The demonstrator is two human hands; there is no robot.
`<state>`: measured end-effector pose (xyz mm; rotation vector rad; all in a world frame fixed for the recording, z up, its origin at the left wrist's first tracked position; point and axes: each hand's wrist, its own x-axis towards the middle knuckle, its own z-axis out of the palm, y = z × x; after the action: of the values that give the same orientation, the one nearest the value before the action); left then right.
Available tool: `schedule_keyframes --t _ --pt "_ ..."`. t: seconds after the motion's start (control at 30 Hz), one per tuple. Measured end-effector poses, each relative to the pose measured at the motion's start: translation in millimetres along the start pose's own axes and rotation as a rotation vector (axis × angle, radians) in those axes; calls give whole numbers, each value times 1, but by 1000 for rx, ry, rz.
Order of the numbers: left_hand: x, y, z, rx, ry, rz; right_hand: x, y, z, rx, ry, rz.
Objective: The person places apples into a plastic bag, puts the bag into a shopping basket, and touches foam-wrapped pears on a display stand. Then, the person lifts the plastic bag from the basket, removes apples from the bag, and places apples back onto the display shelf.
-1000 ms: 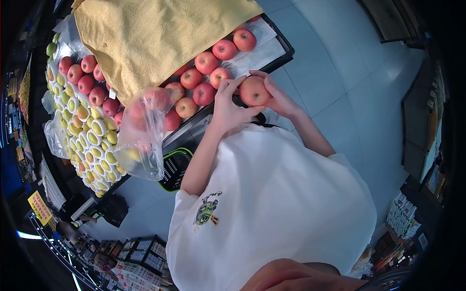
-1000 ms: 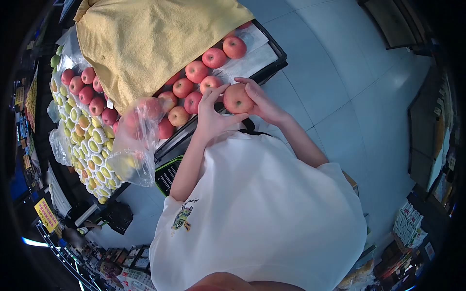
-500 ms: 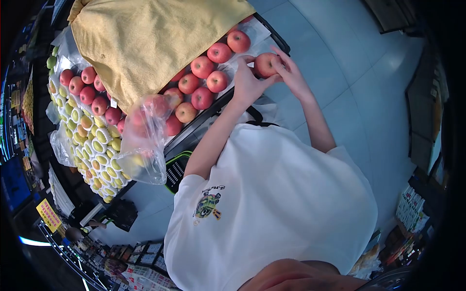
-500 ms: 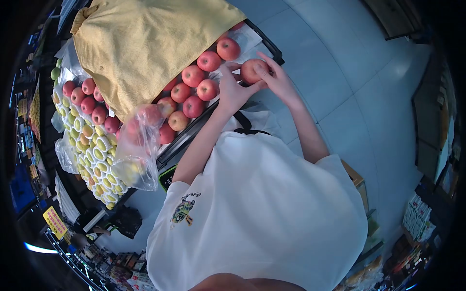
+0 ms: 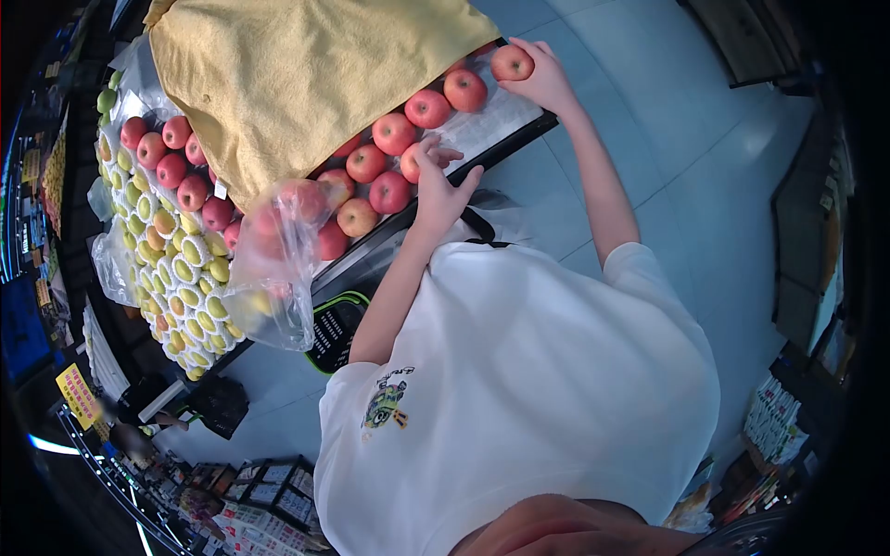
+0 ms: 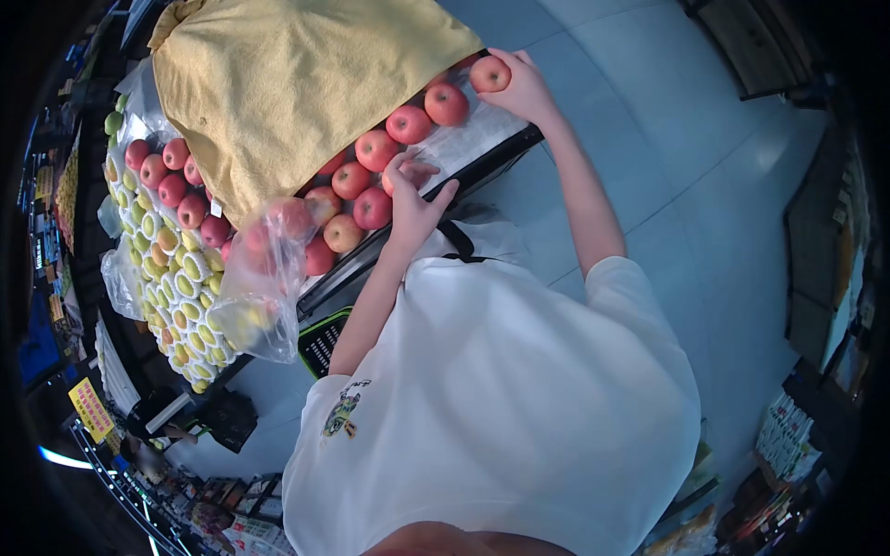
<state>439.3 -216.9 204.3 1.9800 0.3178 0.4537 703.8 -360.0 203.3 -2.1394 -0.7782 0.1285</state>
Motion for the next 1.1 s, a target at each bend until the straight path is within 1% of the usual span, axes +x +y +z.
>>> schedule_keyframes --t 0.03,0.1,0.17,0.23,0.27,0.3,0.33,0.37,0.43,0.47,0.53,0.67,0.73,0.9,0.97,1.03,1.1 --pt "-2 0 -5 -1 10 1 9 2 1 15 -53 -23" --pt "-10 -5 -17 -108 13 -161 20 7 4 -16 -93 -58" --pt "-17 -16 -24 -158 47 -163 27 13 10 -42 -128 -93" --pt "-26 -19 -34 -295 68 -308 33 17 13 -51 -187 -45" --pt "-30 -20 -38 -325 90 -309 37 20 14 -50 -193 -52" --pt "-35 -19 -41 -325 99 -311 41 23 15 -63 -245 -57" --pt "-39 -18 -44 -392 115 -339 45 26 16 -76 -295 -61" --pt "-42 -17 -47 -459 130 -367 46 30 18 -76 -299 -66" --pt "-49 -14 -52 -459 130 -386 45 29 18 -77 -263 -158" --pt "-50 -13 -54 -459 124 -406 46 29 18 -78 -269 -159" --pt "-50 -11 -57 -475 120 -422 44 28 17 63 -249 -121" --pt "-48 -13 -56 -484 102 -434 41 24 19 145 -250 -94" --pt "-48 -13 -55 -485 81 -448 39 26 20 235 -286 -22" --pt "-51 -11 -55 -447 32 -438 29 28 20 217 -236 -77" --pt "-54 -2 -64 -436 5 -368 22 29 19 219 -216 -105" --pt "-59 29 -84 -389 6 -362 17 25 17 143 -142 -157" --pt "-75 51 -108 -321 46 -380 8 21 16 100 -65 -122"
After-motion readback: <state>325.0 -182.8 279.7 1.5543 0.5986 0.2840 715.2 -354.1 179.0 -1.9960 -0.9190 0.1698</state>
